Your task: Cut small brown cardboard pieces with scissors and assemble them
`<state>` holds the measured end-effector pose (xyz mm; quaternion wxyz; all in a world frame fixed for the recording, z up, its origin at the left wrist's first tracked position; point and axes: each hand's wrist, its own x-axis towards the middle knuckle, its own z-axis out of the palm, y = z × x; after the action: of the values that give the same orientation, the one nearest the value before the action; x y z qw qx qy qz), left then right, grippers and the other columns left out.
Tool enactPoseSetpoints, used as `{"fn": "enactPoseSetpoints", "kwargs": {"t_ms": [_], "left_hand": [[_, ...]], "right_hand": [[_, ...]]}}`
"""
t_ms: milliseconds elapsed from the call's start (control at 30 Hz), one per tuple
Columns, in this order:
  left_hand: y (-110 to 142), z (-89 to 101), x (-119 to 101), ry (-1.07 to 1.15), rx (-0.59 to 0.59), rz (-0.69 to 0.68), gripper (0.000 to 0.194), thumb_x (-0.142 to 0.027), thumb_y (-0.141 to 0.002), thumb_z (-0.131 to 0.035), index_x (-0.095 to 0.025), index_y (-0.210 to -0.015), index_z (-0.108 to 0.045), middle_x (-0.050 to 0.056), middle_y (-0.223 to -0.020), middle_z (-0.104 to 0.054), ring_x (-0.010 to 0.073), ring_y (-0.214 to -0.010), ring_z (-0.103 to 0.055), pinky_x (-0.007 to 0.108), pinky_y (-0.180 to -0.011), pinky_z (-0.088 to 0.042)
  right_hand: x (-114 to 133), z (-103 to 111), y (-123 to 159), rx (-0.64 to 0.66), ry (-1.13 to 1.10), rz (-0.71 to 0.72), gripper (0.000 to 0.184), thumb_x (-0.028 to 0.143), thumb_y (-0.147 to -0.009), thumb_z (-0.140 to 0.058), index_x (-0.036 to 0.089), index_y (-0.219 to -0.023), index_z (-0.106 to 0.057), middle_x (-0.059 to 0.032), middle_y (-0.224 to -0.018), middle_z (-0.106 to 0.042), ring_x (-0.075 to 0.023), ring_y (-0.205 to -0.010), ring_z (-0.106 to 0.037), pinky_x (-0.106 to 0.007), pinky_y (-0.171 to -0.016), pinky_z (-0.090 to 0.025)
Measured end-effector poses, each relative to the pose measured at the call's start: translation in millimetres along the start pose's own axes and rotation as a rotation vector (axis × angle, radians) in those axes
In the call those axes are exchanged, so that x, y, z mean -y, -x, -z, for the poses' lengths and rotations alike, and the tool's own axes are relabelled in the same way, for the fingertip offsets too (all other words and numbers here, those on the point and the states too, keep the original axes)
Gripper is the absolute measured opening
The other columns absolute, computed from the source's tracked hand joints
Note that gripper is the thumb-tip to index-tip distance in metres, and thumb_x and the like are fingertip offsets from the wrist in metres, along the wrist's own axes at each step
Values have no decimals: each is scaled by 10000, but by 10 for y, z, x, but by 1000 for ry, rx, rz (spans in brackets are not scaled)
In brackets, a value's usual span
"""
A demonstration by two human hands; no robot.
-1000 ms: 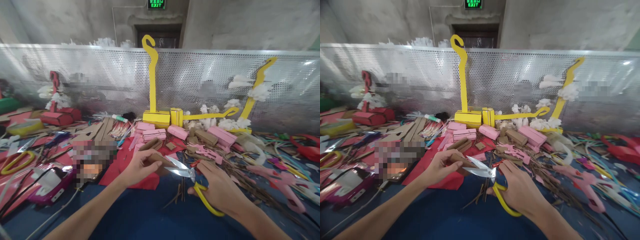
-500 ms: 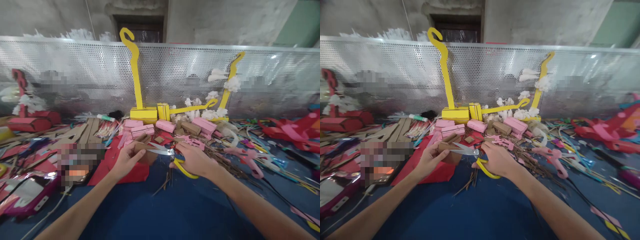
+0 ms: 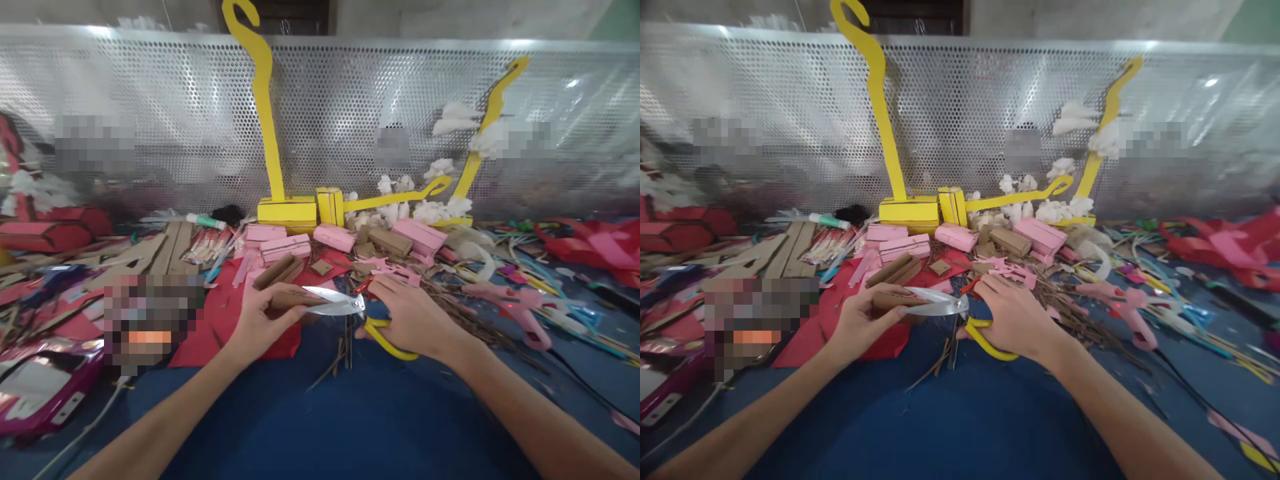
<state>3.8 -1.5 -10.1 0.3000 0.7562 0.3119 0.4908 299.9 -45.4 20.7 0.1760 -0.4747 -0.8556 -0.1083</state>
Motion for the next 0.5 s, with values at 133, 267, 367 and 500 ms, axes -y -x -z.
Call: {"fn": "enactPoseSetpoints", "kwargs": {"t_ms": [133,267,367,500], "left_hand": [[-3,-36,-46,15,30,56,198,-349,-895,-719,-213,-1006,-812,83,-1005,-806,275,-990,-754,398,-896,-627],[3,-60,-87,-1,22,64,201,-356,-896,-713,-200,-973,-814,85,-990,-805,273,-955,-762,414,-923,-624],[8,-66,-116,-16,7,59,184,-328,-883,-720,-182,-972,-788,91,-1010,-798,260,-974,-757,394,-959,-609],[8,-80,-137,51,49,97,202,-282,-880,-709,-163,-1042,-734,96,-1060,-795,250,-1003,-762,362,-948,-617]], "right_hand": [[-18,11,43,-37,16,-17,450,556,-858,-703,170,-1065,-598,-169,-1110,-684,-357,-1063,-667,-443,-854,-541],[-32,37,49,-45,9,-48,518,612,-816,-724,179,-1072,-604,-168,-1113,-689,-364,-1042,-672,-427,-796,-545],[-37,68,44,-47,19,-48,484,584,-837,-708,174,-1077,-614,-161,-1100,-685,-357,-1045,-664,-424,-810,-540],[-38,110,36,-96,58,-23,455,548,-844,-701,172,-1091,-628,-162,-1116,-680,-374,-1094,-637,-443,-848,-532]]}}
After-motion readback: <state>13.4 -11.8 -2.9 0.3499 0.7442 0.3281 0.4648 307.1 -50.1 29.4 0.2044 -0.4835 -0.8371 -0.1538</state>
